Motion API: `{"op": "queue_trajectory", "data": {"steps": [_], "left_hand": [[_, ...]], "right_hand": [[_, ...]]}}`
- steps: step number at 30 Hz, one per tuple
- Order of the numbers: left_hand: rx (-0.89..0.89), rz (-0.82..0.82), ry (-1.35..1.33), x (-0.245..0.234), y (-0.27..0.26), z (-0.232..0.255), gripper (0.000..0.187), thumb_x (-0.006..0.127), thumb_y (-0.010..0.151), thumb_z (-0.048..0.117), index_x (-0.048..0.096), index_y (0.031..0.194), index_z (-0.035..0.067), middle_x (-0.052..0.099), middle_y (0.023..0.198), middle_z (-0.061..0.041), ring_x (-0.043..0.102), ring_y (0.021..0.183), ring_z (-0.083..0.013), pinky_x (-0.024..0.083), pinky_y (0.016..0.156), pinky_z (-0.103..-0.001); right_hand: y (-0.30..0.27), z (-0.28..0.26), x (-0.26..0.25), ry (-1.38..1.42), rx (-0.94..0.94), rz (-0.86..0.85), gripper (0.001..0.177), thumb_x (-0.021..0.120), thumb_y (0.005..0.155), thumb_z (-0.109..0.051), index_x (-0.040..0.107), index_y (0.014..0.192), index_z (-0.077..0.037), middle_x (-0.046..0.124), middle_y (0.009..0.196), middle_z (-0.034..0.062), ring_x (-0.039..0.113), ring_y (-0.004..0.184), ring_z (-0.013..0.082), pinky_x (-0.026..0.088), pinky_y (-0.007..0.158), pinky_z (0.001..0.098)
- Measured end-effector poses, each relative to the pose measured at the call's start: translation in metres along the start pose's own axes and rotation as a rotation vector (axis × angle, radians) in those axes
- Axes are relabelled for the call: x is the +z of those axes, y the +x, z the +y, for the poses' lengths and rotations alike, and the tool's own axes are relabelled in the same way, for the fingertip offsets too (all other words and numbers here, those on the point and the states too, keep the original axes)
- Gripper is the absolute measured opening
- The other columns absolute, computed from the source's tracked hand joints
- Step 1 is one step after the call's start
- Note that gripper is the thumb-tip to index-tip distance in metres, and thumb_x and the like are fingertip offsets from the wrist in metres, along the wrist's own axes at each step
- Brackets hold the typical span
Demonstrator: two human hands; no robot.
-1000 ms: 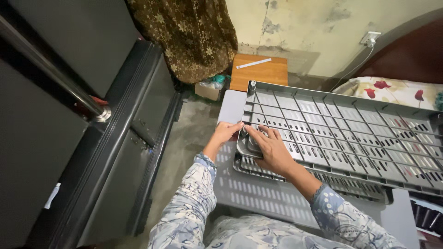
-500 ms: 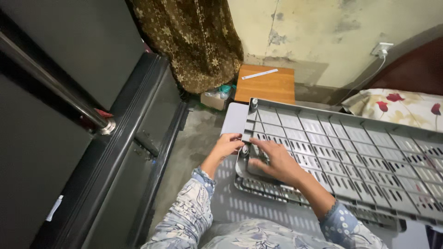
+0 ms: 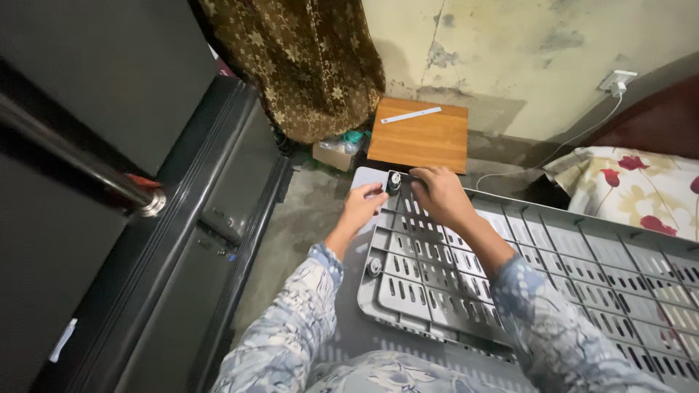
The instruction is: The person assembles a plastic storage rack in a bedroom. They pick black cylindrical leg tubes from a tray, join the tube segments, and push them onto the corner posts of gray perforated shelves, then lift and stack additional shelf trays onto the posts to build up the rack.
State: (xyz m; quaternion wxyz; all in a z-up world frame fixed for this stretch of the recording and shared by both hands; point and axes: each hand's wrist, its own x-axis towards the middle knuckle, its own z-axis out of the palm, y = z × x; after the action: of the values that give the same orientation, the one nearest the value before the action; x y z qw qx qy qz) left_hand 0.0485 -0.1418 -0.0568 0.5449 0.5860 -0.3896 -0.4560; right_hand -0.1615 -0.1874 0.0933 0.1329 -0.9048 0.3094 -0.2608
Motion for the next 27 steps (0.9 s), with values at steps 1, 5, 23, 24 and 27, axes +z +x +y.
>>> {"op": "queue_trajectory", "data": {"steps": [1, 5, 23, 24, 27], "left_hand": [[-0.021, -0.062, -0.054, -0.001, 0.004, 0.009, 0.049, 0.074, 0.085, 0.026, 0.068, 0.128, 0.003, 0.074, 0.112, -0.003, 0.069, 0.093, -0.0138, 0.057, 0.074, -0.033], [-0.105, -0.254, -0.215, -0.005, 0.006, 0.029, 0.050, 0.069, 0.089, 0.020, 0.064, 0.137, 0.005, 0.072, 0.118, -0.002, 0.066, 0.103, -0.0116, 0.055, 0.082, -0.030], [-0.234, -0.558, -0.496, -0.018, 0.039, 0.029, 0.058, 0.072, 0.090, 0.013, 0.049, 0.141, -0.002, 0.070, 0.120, -0.016, 0.071, 0.105, -0.0208, 0.060, 0.088, -0.034], [-0.257, -0.556, -0.505, -0.017, 0.041, 0.027, 0.057, 0.072, 0.092, 0.015, 0.048, 0.141, -0.002, 0.071, 0.120, -0.017, 0.071, 0.106, -0.0202, 0.061, 0.088, -0.035], [-0.281, -0.558, -0.398, -0.013, 0.053, 0.024, 0.050, 0.071, 0.093, 0.021, 0.053, 0.135, 0.001, 0.072, 0.119, -0.013, 0.071, 0.104, -0.0188, 0.059, 0.085, -0.034]], "right_hand": [[0.007, 0.000, 0.005, 0.029, 0.044, -0.036, 0.031, 0.062, 0.097, -0.025, 0.071, 0.116, -0.002, 0.071, 0.108, 0.0215, 0.066, 0.103, 0.0411, 0.052, 0.091, 0.0479], [0.029, -0.005, 0.019, 0.085, 0.235, -0.158, 0.040, 0.052, 0.103, -0.038, 0.074, 0.108, -0.005, 0.072, 0.099, 0.0233, 0.067, 0.094, 0.0433, 0.053, 0.081, 0.0503], [0.042, -0.035, 0.050, -0.303, 0.371, -0.036, 0.045, 0.043, 0.106, -0.041, 0.071, 0.084, -0.013, 0.070, 0.075, 0.0179, 0.065, 0.068, 0.0426, 0.049, 0.061, 0.0533], [0.041, -0.033, 0.051, -0.315, 0.352, -0.027, 0.044, 0.044, 0.106, -0.040, 0.070, 0.084, -0.013, 0.070, 0.076, 0.0175, 0.065, 0.068, 0.0425, 0.048, 0.061, 0.0534], [0.039, -0.030, 0.052, -0.331, 0.313, -0.004, 0.041, 0.045, 0.106, -0.037, 0.069, 0.084, -0.011, 0.070, 0.076, 0.0162, 0.064, 0.068, 0.0425, 0.048, 0.061, 0.0537]]}}
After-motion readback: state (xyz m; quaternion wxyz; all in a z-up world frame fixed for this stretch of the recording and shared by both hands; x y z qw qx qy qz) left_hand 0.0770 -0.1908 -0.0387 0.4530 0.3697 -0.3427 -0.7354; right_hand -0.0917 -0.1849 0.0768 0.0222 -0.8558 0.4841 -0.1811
